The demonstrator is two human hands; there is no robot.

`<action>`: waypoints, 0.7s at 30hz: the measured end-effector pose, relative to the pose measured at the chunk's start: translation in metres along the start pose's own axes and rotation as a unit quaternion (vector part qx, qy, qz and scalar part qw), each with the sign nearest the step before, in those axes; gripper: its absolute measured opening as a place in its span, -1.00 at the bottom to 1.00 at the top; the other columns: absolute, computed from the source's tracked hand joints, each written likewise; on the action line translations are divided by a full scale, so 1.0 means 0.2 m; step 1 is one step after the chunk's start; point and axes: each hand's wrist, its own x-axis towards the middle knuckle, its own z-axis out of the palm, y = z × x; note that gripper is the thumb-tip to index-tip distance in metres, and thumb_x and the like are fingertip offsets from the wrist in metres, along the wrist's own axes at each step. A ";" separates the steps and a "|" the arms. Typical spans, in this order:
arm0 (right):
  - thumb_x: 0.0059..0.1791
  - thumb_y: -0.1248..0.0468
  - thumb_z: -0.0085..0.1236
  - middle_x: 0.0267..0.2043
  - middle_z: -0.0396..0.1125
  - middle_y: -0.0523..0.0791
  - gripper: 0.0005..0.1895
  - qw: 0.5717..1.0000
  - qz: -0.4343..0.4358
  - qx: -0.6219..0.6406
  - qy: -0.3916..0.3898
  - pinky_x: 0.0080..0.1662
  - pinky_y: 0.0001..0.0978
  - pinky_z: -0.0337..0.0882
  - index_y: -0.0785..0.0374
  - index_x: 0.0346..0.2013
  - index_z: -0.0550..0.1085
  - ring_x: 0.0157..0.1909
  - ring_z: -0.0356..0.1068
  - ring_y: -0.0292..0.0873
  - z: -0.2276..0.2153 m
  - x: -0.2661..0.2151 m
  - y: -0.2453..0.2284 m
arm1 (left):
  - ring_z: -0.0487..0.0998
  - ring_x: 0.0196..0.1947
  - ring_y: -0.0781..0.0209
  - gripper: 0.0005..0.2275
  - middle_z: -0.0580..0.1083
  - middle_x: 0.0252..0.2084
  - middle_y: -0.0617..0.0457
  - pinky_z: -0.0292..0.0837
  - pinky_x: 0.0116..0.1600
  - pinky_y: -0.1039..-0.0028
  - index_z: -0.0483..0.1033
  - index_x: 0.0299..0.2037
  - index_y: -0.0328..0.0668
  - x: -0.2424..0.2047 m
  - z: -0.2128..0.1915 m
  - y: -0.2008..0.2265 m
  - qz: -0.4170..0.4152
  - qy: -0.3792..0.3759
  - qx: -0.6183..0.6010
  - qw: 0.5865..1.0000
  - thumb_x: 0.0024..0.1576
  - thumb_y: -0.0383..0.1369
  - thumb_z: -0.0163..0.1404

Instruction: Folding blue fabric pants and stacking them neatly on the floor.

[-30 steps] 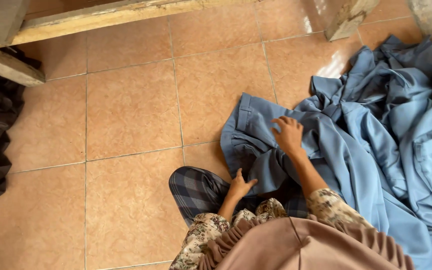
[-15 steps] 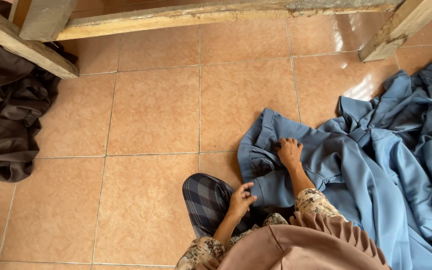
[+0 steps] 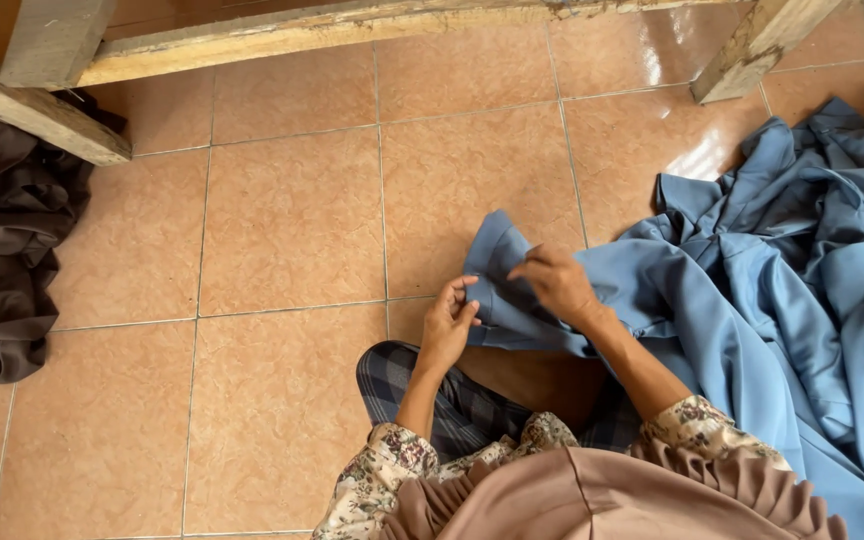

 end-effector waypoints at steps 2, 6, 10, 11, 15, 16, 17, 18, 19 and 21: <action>-0.01 0.34 0.16 -0.18 0.42 -0.15 -0.83 0.999 -0.008 0.020 -0.033 -0.03 -0.25 0.47 -0.02 -0.28 0.64 -0.14 0.46 -0.05 0.01 -0.07 -0.10 | 0.67 -0.37 0.14 -0.65 0.49 -0.18 -0.05 0.62 -0.18 0.40 0.47 0.21 -0.04 0.01 -0.02 0.01 0.000 0.002 0.001 1.000 0.21 -0.54 -0.03; 0.05 0.36 0.01 -0.16 0.38 -0.10 -0.79 0.988 0.009 0.099 -0.120 -0.05 -0.26 0.48 0.12 -0.20 0.62 -0.11 0.46 -0.01 -0.01 -0.15 -0.21 | 0.49 0.04 -0.54 -0.36 0.31 0.19 -0.42 0.48 0.11 -0.06 0.24 0.41 0.22 -0.08 -0.07 0.27 -0.028 -0.097 0.120 0.988 0.08 -0.58 -0.11; 0.05 0.36 0.02 -0.17 0.36 -0.08 -0.82 0.982 0.012 0.115 -0.152 -0.05 -0.24 0.49 0.18 -0.23 0.60 -0.09 0.46 0.02 -0.01 -0.22 -0.24 | 0.48 0.04 -0.52 -0.24 0.22 0.14 -0.25 0.51 0.12 -0.07 0.11 0.47 0.26 -0.02 0.01 0.11 0.012 -0.181 0.300 0.936 0.03 -0.64 -0.03; 0.04 0.39 0.02 -0.18 0.35 -0.05 -0.82 0.979 0.003 0.124 -0.163 -0.05 -0.19 0.48 0.19 -0.25 0.60 -0.08 0.44 0.06 -0.02 -0.22 -0.25 | 0.51 0.00 -0.48 -0.24 0.20 0.11 -0.19 0.55 0.09 -0.05 0.14 0.44 0.34 0.02 0.03 0.01 0.024 -0.201 0.358 0.912 0.02 -0.63 0.03; 0.05 0.37 0.03 -0.19 0.34 -0.08 -0.83 0.978 -0.005 0.105 -0.183 -0.06 -0.17 0.45 0.16 -0.24 0.60 -0.11 0.42 0.04 -0.11 -0.22 -0.31 | 0.59 -0.09 -0.39 -0.56 0.18 0.07 -0.12 0.62 0.00 0.04 0.47 0.07 0.12 0.10 0.05 -0.21 0.058 -0.201 0.452 0.867 -0.01 -0.58 0.13; 0.05 0.37 0.03 -0.19 0.34 -0.08 -0.83 0.978 -0.003 0.102 -0.181 -0.06 -0.17 0.45 0.16 -0.24 0.60 -0.11 0.42 0.04 -0.13 -0.25 -0.27 | 0.59 -0.09 -0.39 -0.56 0.18 0.07 -0.12 0.62 0.00 0.04 0.47 0.07 0.12 0.11 0.04 -0.20 0.061 -0.204 0.452 0.866 -0.01 -0.58 0.13; 0.07 0.31 -0.02 -0.13 0.35 -0.12 -0.79 0.986 -0.025 0.026 -0.161 -0.03 -0.16 0.39 0.01 -0.16 0.58 -0.05 0.41 -0.01 -0.14 -0.27 -0.22 | 0.61 -0.08 -0.33 -0.64 0.24 0.06 -0.09 0.61 0.02 0.07 0.47 0.02 0.11 0.13 0.02 -0.19 0.044 -0.172 0.474 0.862 0.01 -0.49 0.16; 0.09 0.24 -0.07 -0.06 0.36 -0.15 -0.73 0.988 -0.046 -0.050 -0.140 -0.01 -0.15 0.33 -0.14 -0.09 0.57 0.02 0.39 -0.06 -0.14 -0.30 -0.18 | 0.62 -0.07 -0.27 -0.70 0.29 0.05 -0.07 0.60 0.04 0.10 0.47 -0.04 0.09 0.14 -0.01 -0.17 0.027 -0.139 0.496 0.857 0.03 -0.40 0.18; 0.09 0.24 -0.07 -0.06 0.36 -0.15 -0.73 0.988 -0.045 -0.051 -0.140 -0.01 -0.15 0.33 -0.14 -0.09 0.57 0.02 0.39 -0.06 -0.20 -0.32 -0.13 | 0.62 -0.07 -0.27 -0.70 0.29 0.05 -0.07 0.60 0.04 0.10 0.47 -0.04 0.09 0.17 -0.04 -0.18 0.028 -0.141 0.496 0.857 0.03 -0.40 0.18; 0.00 0.28 -0.04 0.10 0.35 -0.15 -0.69 0.973 -0.023 -0.209 -0.096 0.13 -0.07 0.24 -0.25 -0.16 0.56 0.24 0.32 -0.01 -0.33 -0.37 -0.02 | 0.58 0.03 -0.23 -0.77 0.30 0.13 -0.08 0.58 0.07 0.09 0.47 -0.08 0.03 0.23 -0.11 -0.18 0.003 -0.075 0.463 0.883 0.09 -0.38 0.18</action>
